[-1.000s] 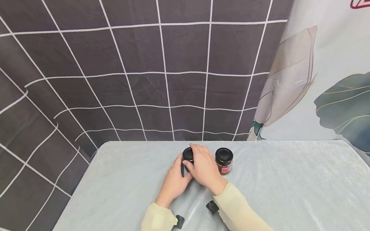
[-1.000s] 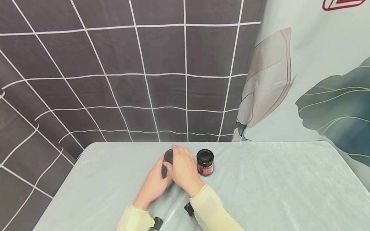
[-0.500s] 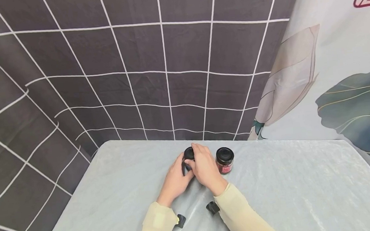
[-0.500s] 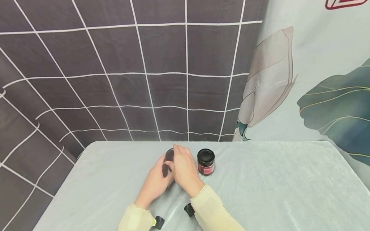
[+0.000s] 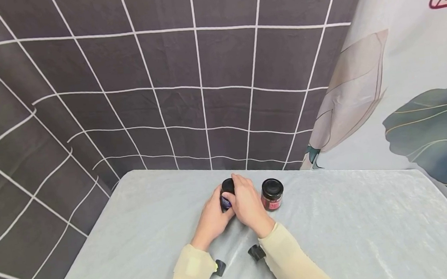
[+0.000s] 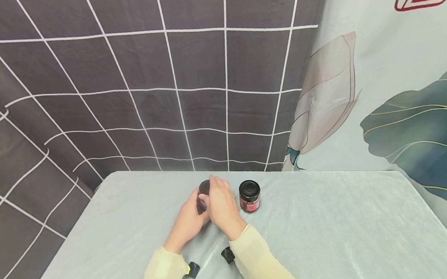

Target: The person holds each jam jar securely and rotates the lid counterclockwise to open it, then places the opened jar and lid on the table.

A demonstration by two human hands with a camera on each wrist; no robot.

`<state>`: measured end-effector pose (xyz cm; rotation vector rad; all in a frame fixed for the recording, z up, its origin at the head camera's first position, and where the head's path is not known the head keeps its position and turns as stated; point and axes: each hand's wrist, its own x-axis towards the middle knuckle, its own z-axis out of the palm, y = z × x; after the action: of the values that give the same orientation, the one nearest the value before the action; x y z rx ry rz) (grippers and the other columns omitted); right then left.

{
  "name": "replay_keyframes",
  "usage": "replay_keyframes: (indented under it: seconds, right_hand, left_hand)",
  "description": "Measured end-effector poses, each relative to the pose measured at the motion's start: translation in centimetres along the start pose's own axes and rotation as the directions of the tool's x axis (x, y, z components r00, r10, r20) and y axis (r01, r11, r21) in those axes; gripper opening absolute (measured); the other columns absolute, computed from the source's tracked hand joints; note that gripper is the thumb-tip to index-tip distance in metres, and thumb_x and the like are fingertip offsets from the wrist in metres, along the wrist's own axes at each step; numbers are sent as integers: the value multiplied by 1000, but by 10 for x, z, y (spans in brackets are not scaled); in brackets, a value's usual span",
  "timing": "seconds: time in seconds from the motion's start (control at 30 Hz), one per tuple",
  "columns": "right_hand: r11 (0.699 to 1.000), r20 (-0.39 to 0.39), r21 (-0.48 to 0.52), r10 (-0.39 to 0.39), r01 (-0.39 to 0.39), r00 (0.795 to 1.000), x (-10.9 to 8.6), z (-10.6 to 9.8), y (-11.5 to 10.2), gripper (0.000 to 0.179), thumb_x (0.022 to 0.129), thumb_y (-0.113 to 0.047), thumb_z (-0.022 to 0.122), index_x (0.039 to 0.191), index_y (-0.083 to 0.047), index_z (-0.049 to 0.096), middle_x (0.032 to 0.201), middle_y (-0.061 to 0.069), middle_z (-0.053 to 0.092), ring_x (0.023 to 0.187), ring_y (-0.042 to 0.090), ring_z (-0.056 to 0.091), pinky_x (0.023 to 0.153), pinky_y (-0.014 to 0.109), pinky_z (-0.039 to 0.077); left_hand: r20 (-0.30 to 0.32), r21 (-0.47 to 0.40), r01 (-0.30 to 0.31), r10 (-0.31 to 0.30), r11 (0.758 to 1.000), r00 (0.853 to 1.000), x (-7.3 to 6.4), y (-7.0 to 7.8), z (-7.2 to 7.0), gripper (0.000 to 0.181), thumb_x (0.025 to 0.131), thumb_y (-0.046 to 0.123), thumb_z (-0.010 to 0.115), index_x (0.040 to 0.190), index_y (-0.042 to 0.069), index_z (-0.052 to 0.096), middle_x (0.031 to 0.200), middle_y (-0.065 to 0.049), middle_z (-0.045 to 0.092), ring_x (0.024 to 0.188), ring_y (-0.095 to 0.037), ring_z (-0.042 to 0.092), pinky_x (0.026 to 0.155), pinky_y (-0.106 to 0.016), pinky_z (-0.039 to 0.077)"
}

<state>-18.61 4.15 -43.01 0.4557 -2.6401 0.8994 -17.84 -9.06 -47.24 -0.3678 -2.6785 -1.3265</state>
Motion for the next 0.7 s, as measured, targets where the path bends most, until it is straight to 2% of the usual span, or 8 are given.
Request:
replay_keyframes:
  seconds: [0.2, 0.7]
  right_hand:
    - [1000, -8, 25, -2, 3, 1000, -1, -1, -2, 55, 93, -18, 72, 134, 13, 53, 131, 26, 59, 120, 42, 55, 102, 50, 45]
    - [999, -13, 48, -6, 6, 1000, -2, -1, -5, 55, 94, -18, 70, 135, 14, 52, 133, 28, 58, 121, 43, 54, 104, 50, 44]
  left_hand:
    - [-4, -11, 21, -21, 1000, 1000, 0, 0, 0, 72, 90, 23, 73, 149, 0, 39, 141, -23, 55, 129, -37, 54, 107, -50, 42]
    - [-57, -6, 2, -2, 1000, 998, 0, -3, 1, 69, 89, 22, 74, 146, -1, 43, 138, -21, 57, 127, -36, 56, 106, -50, 43]
